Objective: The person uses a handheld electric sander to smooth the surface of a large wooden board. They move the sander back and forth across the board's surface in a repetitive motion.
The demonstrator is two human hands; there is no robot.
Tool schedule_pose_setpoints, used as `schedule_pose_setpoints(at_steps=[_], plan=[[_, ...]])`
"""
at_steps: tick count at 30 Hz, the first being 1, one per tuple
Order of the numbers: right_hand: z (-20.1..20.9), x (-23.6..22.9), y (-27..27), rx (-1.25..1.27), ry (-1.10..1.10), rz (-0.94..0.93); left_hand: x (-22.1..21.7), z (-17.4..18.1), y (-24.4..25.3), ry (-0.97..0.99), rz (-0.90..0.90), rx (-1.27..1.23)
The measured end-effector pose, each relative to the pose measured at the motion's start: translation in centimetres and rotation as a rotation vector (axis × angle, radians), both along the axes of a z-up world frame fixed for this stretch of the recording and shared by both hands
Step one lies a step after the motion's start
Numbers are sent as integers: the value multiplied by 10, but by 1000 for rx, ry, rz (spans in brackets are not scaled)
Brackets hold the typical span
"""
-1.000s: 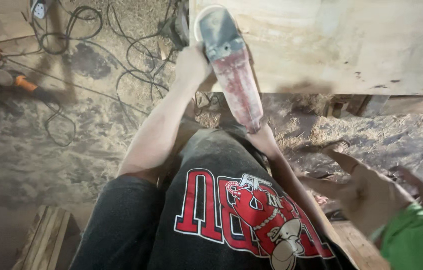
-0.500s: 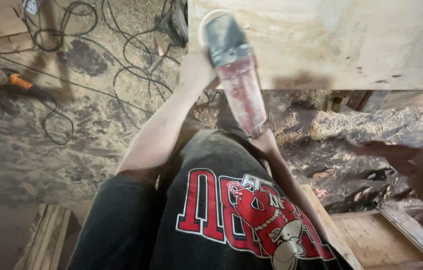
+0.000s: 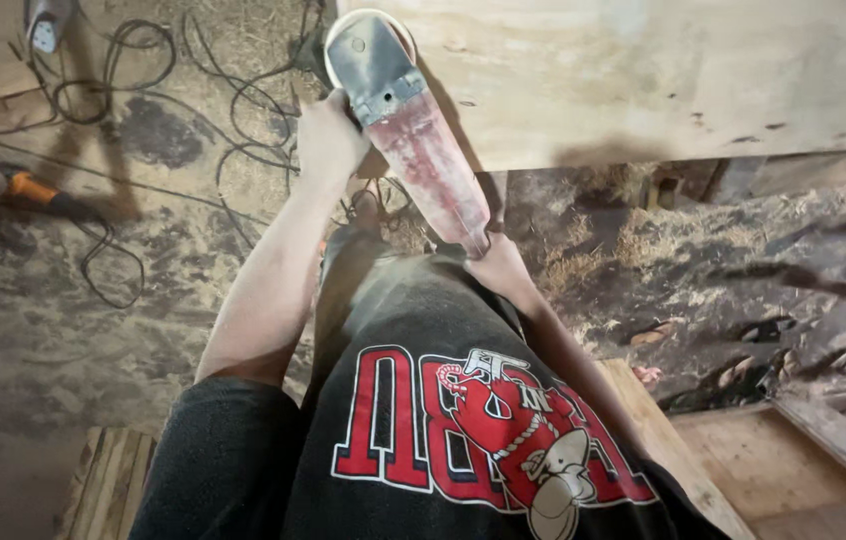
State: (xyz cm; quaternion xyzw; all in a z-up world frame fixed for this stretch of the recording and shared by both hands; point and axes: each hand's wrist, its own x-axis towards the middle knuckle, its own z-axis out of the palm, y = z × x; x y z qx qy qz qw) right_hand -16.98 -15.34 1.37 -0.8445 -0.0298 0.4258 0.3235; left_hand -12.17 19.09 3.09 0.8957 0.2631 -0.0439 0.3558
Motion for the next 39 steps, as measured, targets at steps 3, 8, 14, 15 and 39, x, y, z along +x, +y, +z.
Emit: schedule_pose_setpoints(at_steps=[3, 8, 14, 15, 39], plan=[[9, 6, -11, -158, 114, 18, 17, -8, -19, 168, 5, -91], [20, 1, -64, -147, 188, -190, 33, -19, -79, 46, -127, -22], [1, -12, -124, -210, 205, -243, 51, -31, -141, 147, -206, -87], [1, -16, -132, -208, 235, -266, 53, -32, -152, 151, -221, -85], [-6, 65, -183, 109, 99, -406, 188, -42, -225, 44, -395, -53]])
